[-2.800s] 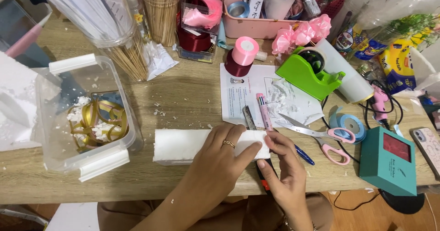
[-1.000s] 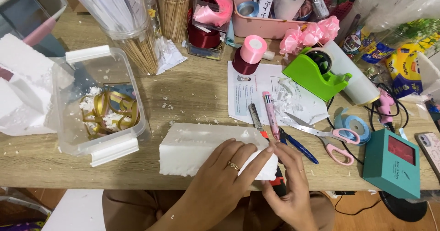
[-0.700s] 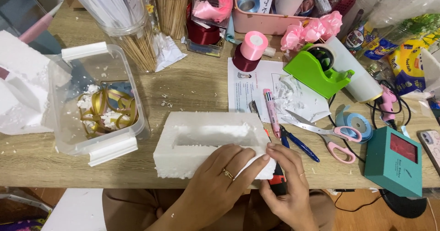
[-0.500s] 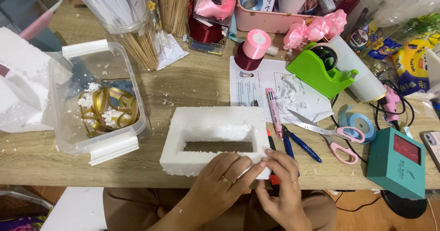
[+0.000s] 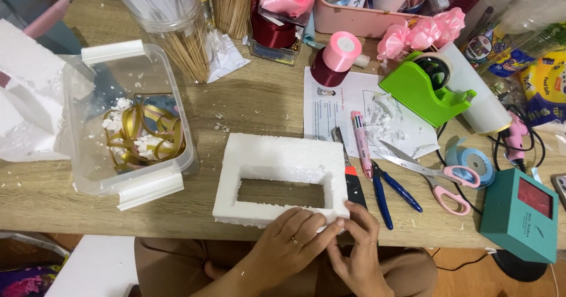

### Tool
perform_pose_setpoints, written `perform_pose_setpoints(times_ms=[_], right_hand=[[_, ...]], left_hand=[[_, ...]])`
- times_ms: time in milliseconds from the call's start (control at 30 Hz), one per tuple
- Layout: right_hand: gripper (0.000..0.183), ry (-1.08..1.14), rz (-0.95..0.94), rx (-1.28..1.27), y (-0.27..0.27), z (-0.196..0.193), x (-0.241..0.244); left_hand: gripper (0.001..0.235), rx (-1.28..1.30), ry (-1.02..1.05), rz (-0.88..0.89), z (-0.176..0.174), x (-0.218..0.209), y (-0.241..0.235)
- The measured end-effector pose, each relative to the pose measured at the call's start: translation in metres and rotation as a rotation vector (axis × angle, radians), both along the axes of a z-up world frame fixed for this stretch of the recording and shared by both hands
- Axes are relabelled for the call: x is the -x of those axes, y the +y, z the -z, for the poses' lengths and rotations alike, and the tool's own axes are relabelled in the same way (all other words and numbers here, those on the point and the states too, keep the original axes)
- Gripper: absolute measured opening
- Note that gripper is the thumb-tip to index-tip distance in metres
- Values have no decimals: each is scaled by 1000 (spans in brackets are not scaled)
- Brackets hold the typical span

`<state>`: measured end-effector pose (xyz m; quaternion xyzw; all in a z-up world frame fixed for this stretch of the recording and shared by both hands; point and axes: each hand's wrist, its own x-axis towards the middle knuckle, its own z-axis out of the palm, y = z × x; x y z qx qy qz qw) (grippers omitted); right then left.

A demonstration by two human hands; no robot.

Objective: The person handles a rectangular white styrofoam piece with a central cutout and repeatedly places a teal gift box into the cutout to check the fit. They adjust the styrofoam and box several times, then briefly handle a plastic container with ribbons before returning to the fitting task.

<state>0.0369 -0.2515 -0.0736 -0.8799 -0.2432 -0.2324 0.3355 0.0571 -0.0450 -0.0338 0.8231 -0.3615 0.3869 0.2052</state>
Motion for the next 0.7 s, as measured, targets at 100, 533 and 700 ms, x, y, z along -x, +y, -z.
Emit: perform_pose_setpoints(times_ms=[100,533,700], right_hand=[[54,48,-45,47,2,-2,1],[32,175,155,102,27,-76,-48],[37,202,99,91,33,-66,-68]], left_hand=[[38,-40,20,-75,15,4,-1],[34,17,193,-40,29,11,0],[33,39,210,-65,28,15,-4]])
